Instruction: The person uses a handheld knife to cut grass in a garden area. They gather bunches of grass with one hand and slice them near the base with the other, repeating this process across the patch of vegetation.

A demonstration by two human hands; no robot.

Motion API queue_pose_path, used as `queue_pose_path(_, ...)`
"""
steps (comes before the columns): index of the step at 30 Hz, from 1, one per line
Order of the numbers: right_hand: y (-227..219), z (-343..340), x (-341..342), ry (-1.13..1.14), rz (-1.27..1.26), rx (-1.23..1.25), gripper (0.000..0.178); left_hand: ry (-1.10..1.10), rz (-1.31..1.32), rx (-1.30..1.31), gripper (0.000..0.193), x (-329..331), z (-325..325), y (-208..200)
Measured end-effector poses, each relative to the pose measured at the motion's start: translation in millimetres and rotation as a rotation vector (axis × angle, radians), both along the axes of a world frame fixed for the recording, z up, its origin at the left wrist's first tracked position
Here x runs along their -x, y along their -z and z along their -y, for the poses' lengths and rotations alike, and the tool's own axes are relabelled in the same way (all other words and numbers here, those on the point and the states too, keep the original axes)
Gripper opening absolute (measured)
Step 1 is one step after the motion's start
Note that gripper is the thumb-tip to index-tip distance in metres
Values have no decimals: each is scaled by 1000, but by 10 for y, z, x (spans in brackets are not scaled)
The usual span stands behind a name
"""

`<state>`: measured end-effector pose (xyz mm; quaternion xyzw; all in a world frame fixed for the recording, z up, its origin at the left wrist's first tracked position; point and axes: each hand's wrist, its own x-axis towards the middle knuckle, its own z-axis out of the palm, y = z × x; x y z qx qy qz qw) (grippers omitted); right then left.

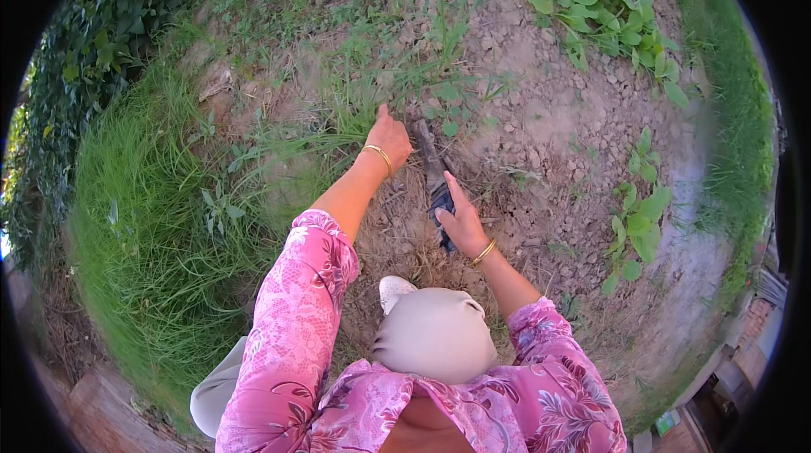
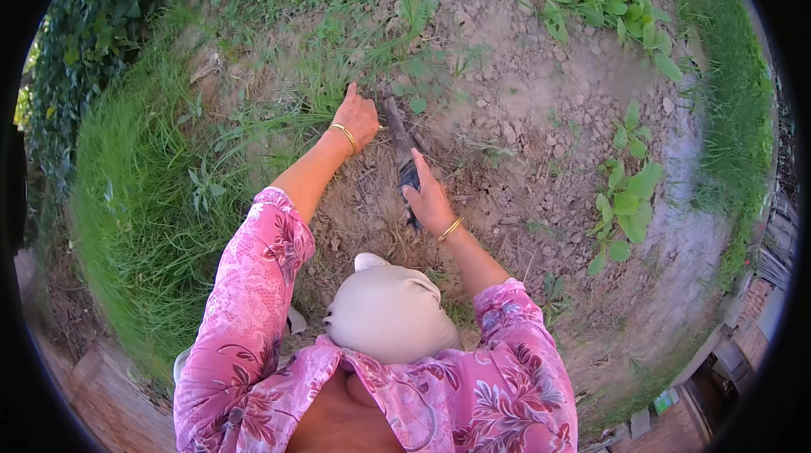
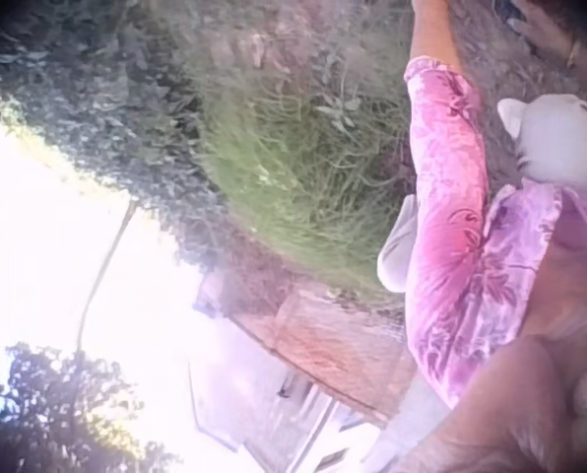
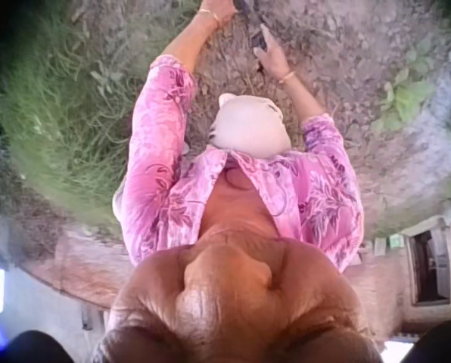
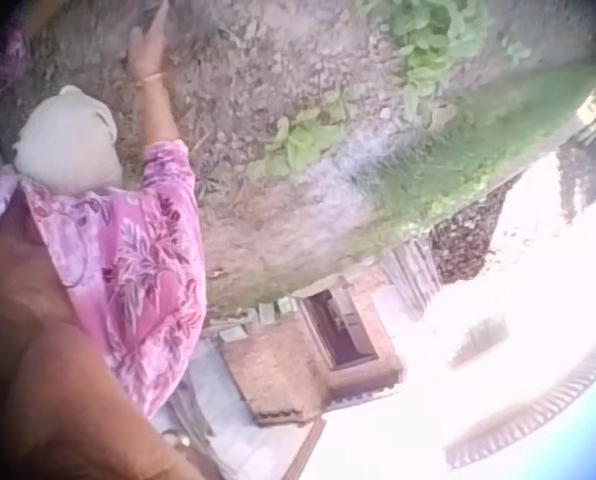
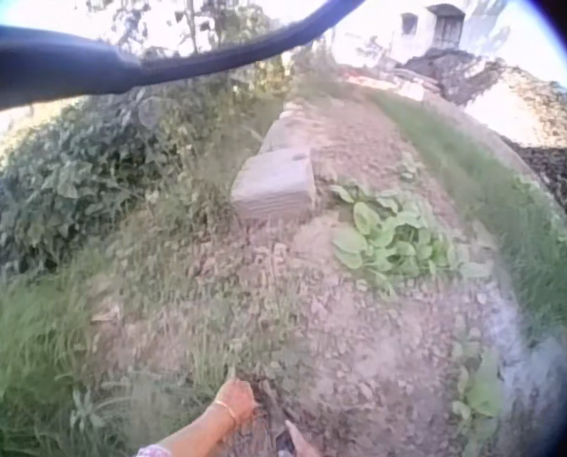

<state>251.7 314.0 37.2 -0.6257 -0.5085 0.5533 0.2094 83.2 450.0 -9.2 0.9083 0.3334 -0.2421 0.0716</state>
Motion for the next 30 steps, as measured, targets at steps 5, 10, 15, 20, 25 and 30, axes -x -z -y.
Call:
queue_pose_path(5,266,-79,106,-49,6,37,70,-314,108,196,19,169,106,172)
queue_pose_path(10,266,-46,146,-262,316,43,72,-350,177,256,15,296,62,141)
queue_pose_path(15,286,-179,272,-258,314,12,72,-378,252,239,12,337,87,232)
queue_pose_path(20,459,-281,185,-199,152,-76,69,-368,302,198,11,386,76,256)
queue_pose_path(25,577,287,440,5,76,-155,70,-347,342,165,9,409,107,380)
queue_pose_path(30,677,-93,682,-19,110,-49,71,-307,283,180,8,544,170,407)
